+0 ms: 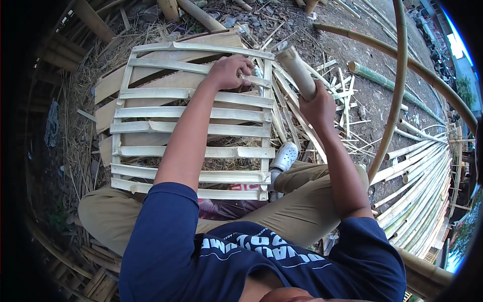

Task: The person assembles a bamboo chair frame by inserting bamboo slats into pre-cut slots in a bamboo frame by hand.

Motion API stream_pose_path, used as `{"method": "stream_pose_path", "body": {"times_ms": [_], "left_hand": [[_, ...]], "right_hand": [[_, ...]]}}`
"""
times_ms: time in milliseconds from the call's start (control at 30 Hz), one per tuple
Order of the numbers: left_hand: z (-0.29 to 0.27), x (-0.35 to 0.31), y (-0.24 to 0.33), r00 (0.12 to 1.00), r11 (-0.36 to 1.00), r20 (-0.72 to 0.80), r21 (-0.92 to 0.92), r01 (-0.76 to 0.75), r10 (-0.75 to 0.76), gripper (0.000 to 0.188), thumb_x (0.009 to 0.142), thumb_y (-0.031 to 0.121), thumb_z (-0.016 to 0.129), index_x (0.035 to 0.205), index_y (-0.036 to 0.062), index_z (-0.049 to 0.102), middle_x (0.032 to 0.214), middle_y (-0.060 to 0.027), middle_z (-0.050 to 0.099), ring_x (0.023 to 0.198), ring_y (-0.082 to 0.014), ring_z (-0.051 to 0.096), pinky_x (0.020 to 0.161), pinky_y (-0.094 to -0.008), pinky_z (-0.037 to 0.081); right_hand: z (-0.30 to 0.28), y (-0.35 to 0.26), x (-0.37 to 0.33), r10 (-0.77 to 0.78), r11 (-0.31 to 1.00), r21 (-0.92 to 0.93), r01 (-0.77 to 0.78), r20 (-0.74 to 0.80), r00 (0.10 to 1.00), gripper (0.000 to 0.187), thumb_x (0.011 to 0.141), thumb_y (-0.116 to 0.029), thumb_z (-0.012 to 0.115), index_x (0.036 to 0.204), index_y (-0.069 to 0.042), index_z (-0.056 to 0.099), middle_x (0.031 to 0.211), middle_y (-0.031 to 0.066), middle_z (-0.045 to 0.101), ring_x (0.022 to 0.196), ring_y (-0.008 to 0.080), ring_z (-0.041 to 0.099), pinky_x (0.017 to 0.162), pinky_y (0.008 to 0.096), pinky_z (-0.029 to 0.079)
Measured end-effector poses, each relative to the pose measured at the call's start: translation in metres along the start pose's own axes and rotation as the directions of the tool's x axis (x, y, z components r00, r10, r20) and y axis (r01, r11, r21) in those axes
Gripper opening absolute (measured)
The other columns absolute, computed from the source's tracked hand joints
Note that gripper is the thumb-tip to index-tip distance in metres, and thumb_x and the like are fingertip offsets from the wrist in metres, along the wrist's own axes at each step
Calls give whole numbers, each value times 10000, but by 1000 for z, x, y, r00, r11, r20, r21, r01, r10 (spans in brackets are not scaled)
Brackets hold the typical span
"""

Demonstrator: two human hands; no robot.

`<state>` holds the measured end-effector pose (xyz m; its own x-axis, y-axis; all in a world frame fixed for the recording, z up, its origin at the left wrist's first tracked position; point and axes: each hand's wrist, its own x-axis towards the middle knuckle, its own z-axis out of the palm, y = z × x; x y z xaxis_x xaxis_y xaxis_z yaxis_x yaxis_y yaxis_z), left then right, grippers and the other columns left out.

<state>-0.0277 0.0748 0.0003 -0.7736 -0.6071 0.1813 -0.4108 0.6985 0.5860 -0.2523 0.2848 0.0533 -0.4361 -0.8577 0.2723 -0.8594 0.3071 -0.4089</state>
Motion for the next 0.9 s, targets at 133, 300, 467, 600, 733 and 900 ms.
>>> {"method": "stream_pose_path", "body": {"times_ms": [133,300,467,600,733,900], "left_hand": [[3,3,8,999,999,35,-42,-5,6,252,696,201,912,875,133,748,1260,59,717,1137,-203,674,1006,-375,507],[1,5,-7,1000,1000,2,-17,6,-6,253,690,230,920,878,147,771,1231,64,724,1140,-191,673,1001,-352,506],[5,7,-2,1000,999,9,-48,-18,18,248,704,164,901,877,117,730,1259,67,712,1140,-184,669,1003,-365,500],[5,4,2,1000,1000,-2,20,-14,14,252,701,161,900,860,117,710,1251,69,715,1122,-177,674,1005,-373,489],[1,2,5,1000,999,-5,36,16,-16,251,705,179,899,850,124,702,1240,76,711,1134,-178,667,1012,-389,475],[6,6,12,999,996,14,78,43,-44,265,714,213,886,878,147,689,1232,71,698,1181,-183,644,1026,-419,455]], "right_hand": [[13,18,-12,47,999,15,-47,48,998,324,785,-166,729,1047,-29,598,830,238,714,794,453,711,718,550,554],[20,5,-1,131,990,-68,-120,190,973,428,774,-204,761,1120,-10,598,909,250,727,864,450,715,780,535,561],[14,16,7,105,994,10,-112,280,954,509,751,-213,773,1202,-27,628,971,259,734,903,445,717,811,499,563],[7,14,7,27,999,-37,-19,234,972,512,746,-204,778,1195,-8,627,944,266,730,891,455,716,797,496,559],[5,9,5,64,980,184,-77,75,995,465,751,-199,778,1144,-6,620,909,260,729,869,455,717,785,509,559],[9,15,9,108,986,101,-130,199,974,405,757,-193,748,1084,8,619,946,260,730,903,445,715,810,517,557]]}}
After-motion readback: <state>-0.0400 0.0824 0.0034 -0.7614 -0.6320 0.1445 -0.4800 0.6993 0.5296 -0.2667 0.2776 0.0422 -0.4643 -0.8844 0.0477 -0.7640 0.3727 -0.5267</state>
